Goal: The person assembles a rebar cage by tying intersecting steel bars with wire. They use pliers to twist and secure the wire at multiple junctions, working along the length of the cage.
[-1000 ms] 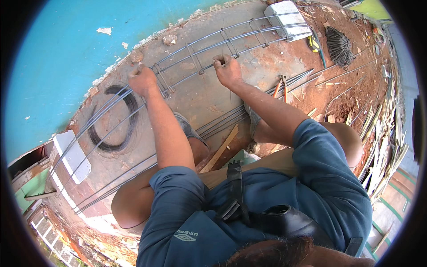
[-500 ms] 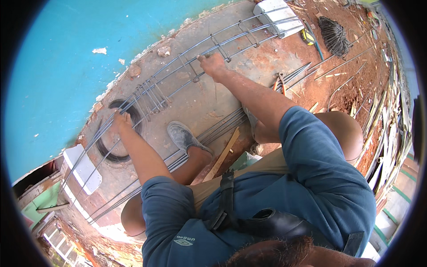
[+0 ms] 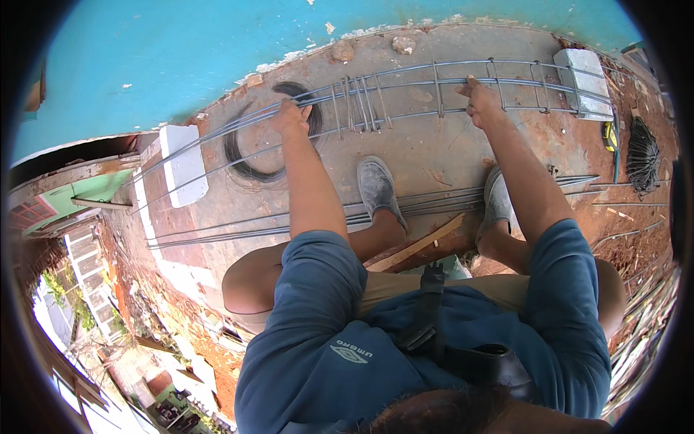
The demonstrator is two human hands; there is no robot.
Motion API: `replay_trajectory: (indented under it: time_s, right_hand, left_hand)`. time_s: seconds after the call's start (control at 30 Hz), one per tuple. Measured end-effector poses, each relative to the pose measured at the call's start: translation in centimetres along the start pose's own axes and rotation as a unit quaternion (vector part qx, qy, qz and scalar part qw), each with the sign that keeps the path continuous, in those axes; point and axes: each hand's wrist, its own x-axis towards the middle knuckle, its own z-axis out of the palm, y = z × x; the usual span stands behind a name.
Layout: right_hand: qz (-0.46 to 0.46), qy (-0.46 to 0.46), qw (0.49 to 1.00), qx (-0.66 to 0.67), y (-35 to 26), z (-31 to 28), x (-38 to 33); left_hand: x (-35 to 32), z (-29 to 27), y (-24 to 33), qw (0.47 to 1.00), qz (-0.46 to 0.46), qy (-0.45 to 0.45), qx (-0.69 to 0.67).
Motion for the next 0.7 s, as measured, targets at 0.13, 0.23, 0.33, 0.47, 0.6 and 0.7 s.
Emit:
replay_trajectory:
  time_s: [0.13,0.23,0.33,0.47,0.6,0.7]
  right_hand:
    - [-0.008,-0.054,0.998,0.014,0.5,0.4,2.1]
    - [-0.023,-0.048,0.998,0.012,0.7,-0.9,1.7]
    - [-0.024,-0.055,0.998,0.008,0.8,-0.5,1.2]
    - [-0.038,-0.072,0.996,0.018,1.7,-1.6,2.3]
    - [-0.046,-0.096,0.993,0.046,2.2,-2.3,2.5]
    - [-0.024,-0.079,0.996,0.027,1.7,-2.2,2.9]
  left_hand:
    - [1.8,-1.9,0.8,0.998,0.050,-0.038,0.016]
    - [-2.3,-0.1,1.7,0.998,-0.007,-0.009,-0.068]
    - [-2.6,-1.0,2.0,0.995,-0.003,0.004,-0.101]
    - [-3.4,-0.8,2.0,0.991,-0.009,0.015,-0.135]
    - [-2.9,-2.2,1.1,0.981,-0.034,-0.044,-0.186]
    - [-2.1,-2.8,0.3,0.984,-0.063,-0.058,-0.157]
